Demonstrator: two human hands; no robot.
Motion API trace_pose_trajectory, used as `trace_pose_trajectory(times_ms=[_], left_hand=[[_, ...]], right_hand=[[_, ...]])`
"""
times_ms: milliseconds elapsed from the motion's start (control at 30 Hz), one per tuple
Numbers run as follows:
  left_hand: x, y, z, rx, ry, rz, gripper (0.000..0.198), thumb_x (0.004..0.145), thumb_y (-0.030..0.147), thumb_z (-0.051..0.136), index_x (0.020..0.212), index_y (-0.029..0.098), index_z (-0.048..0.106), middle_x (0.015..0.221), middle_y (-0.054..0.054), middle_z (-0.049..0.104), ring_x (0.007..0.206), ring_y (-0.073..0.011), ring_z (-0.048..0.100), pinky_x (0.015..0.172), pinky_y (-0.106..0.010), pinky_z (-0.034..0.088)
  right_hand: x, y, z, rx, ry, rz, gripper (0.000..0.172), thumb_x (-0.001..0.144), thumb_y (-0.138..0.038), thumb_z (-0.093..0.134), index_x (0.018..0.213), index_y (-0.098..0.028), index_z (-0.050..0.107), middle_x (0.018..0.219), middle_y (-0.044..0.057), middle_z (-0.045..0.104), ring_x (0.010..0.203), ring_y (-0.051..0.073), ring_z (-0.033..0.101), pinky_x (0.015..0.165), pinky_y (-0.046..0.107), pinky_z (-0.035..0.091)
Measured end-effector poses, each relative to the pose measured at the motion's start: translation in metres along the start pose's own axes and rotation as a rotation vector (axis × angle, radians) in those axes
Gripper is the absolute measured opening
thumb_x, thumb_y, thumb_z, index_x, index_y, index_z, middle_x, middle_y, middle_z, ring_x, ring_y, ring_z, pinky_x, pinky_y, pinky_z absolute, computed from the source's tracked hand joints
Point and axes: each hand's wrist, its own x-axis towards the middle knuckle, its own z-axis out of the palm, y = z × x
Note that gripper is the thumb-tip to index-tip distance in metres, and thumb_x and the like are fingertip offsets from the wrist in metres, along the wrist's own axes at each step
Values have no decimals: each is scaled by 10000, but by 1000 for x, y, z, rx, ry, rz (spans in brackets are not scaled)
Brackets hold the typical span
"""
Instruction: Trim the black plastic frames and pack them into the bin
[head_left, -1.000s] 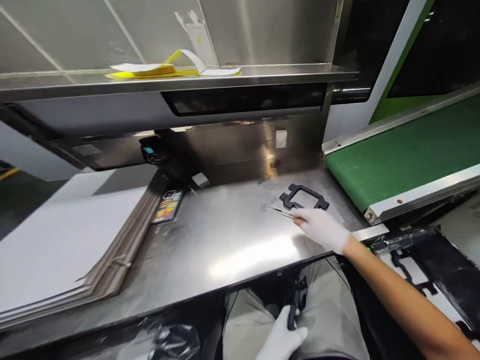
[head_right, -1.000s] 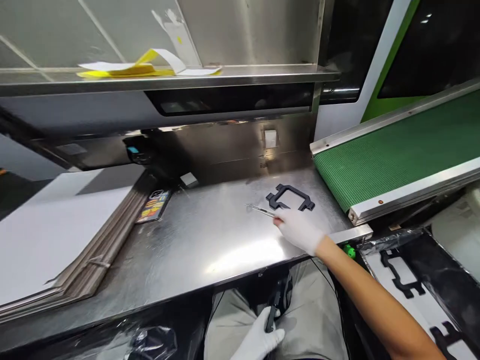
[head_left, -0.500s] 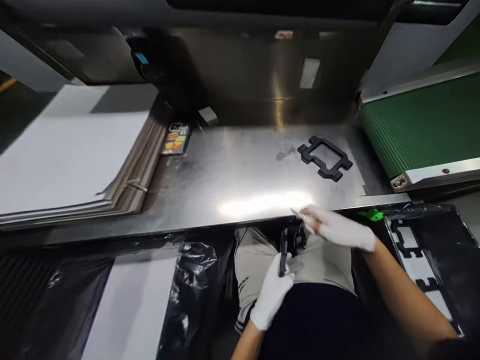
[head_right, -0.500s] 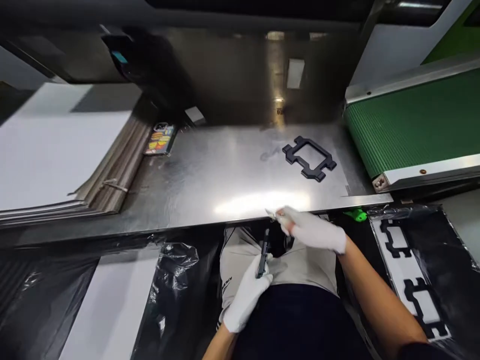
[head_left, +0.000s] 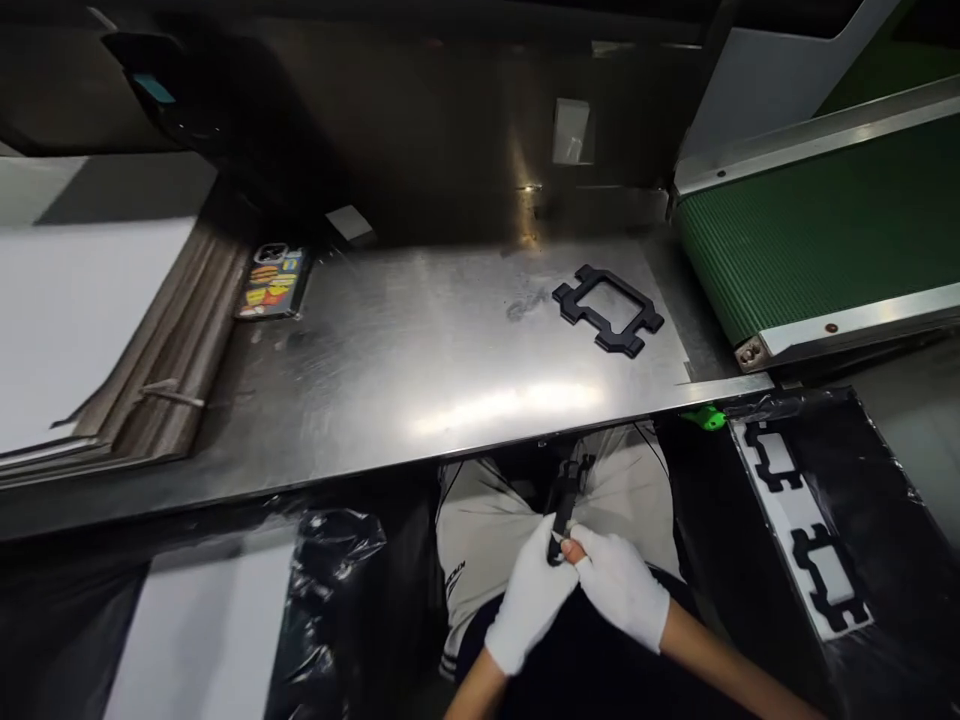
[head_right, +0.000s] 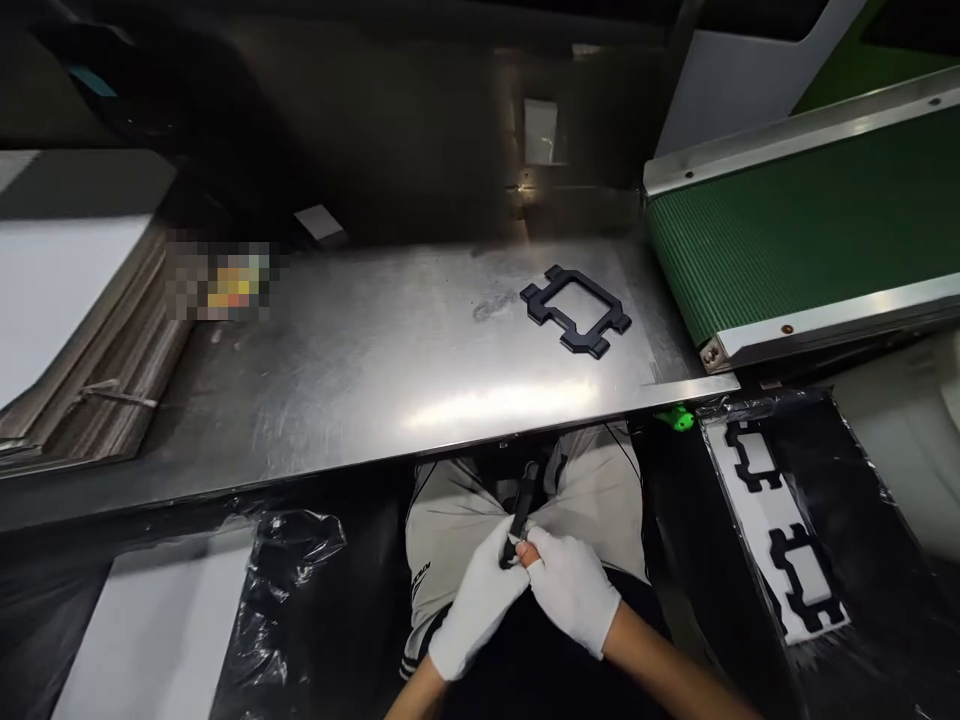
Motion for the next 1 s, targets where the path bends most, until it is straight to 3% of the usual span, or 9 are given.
trace_pose_trajectory(times_ms=[200,333,433,700,1000], left_hand=[[-4,-6,3,6,-3,18,212,774,211,667,978,169,630,934,-61,654,888,-235,576,834,-361,510],[-6,-10,-1,42,-6,27,277,764,237,657,1032,168,649,931,-44,654,877,-219,593,823,-330,502],[-7,-10,-1,49,-8,2,359,742,218,629,1095,166,667,973,-50,692,911,-227,630,871,-340,525],[-2,-10,3,21,26,-7,251,740,261,678,974,170,663,906,-49,695,859,-241,626,810,-355,520],[-7,-18,-6,79,67,-13,217,767,322,666,913,169,620,871,-42,653,814,-210,565,773,-329,491]], right_hand=[[-3,5,5,76,-73,-4,409,1165,-416,311,1169,-176,642,1051,96,761,935,260,714,767,347,404],[-4,-1,4,5,-77,-19,395,1163,-392,357,1240,-180,682,1142,106,776,1022,285,735,795,356,413],[-6,-3,6,40,-44,10,392,1160,-379,376,1248,-187,705,1147,99,784,1034,282,744,805,358,421],[-5,1,18,54,51,50,434,1167,-403,339,1286,-210,709,1115,68,798,1009,274,764,779,367,417],[-2,-4,27,165,89,26,426,1159,-404,377,1273,-215,742,1082,85,799,999,261,764,793,337,463]])
